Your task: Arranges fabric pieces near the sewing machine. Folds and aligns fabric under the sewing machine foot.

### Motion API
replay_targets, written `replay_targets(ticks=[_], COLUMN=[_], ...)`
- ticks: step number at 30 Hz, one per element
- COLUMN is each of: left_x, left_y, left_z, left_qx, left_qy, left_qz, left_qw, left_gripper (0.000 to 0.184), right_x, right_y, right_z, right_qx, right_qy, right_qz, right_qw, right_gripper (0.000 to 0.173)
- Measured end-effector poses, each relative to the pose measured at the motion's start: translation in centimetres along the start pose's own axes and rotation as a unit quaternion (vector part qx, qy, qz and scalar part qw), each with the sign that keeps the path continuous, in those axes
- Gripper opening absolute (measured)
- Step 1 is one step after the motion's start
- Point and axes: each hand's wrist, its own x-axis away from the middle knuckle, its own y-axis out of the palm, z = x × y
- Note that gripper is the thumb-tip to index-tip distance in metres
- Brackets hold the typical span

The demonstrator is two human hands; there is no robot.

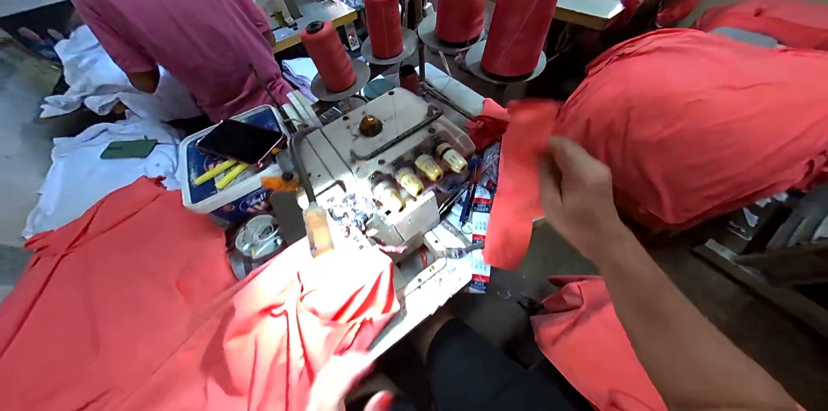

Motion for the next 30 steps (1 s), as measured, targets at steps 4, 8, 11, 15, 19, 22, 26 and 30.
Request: replay_targets(ticks=[4,8,11,15,19,22,26,30], left_x=[-1.0,-0.1,1.7,3.2,3.6,3.7,3.9,4.0], left_y=[6.0,6.1,4.4,3.8,3.7,3.8,3.4,3.3], left_z=[0.2,1.3,1.3,1.9,2.4,2.4,1.8,2.3], left_qx=[0.242,0.368,0.392,0.443,0.242,0.100,0.141,0.383], left_qy=[-0.078,-0.109,-0.121,-0.174,-0.102,-0.051,-0.054,-0.053], left_qz=[-0.042,0.127,0.144,0.194,0.202,0.196,0.189,0.079], left_qw=[0.966,0.915,0.900,0.858,0.943,0.974,0.970,0.919], left_gripper=[0.088,0.023,0.027,0.019,0.017,0.017,0.005,0.017], right_x=[9.4,13.9,14.8,14.9,15.1,14.2,15.0,14.3], right_y=[0.4,2.3,2.7,3.3,3.9,2.9,3.7,1.8], right_z=[-9.0,-12.4,-12.8,-13.4,-14.8,-16.3,-16.2,-16.6], right_qx=[-0.344,-0.471,-0.509,-0.544,-0.593,-0.598,-0.594,-0.634], right_qy=[-0.049,-0.046,-0.068,-0.078,0.026,0.094,0.120,0.078], right_qz=[-0.163,-0.176,-0.190,-0.235,-0.230,-0.171,-0.146,-0.175], right_qw=[0.923,0.863,0.837,0.802,0.771,0.778,0.782,0.749], right_gripper=[0.020,0.020,0.019,0.023,0.026,0.010,0.010,0.013])
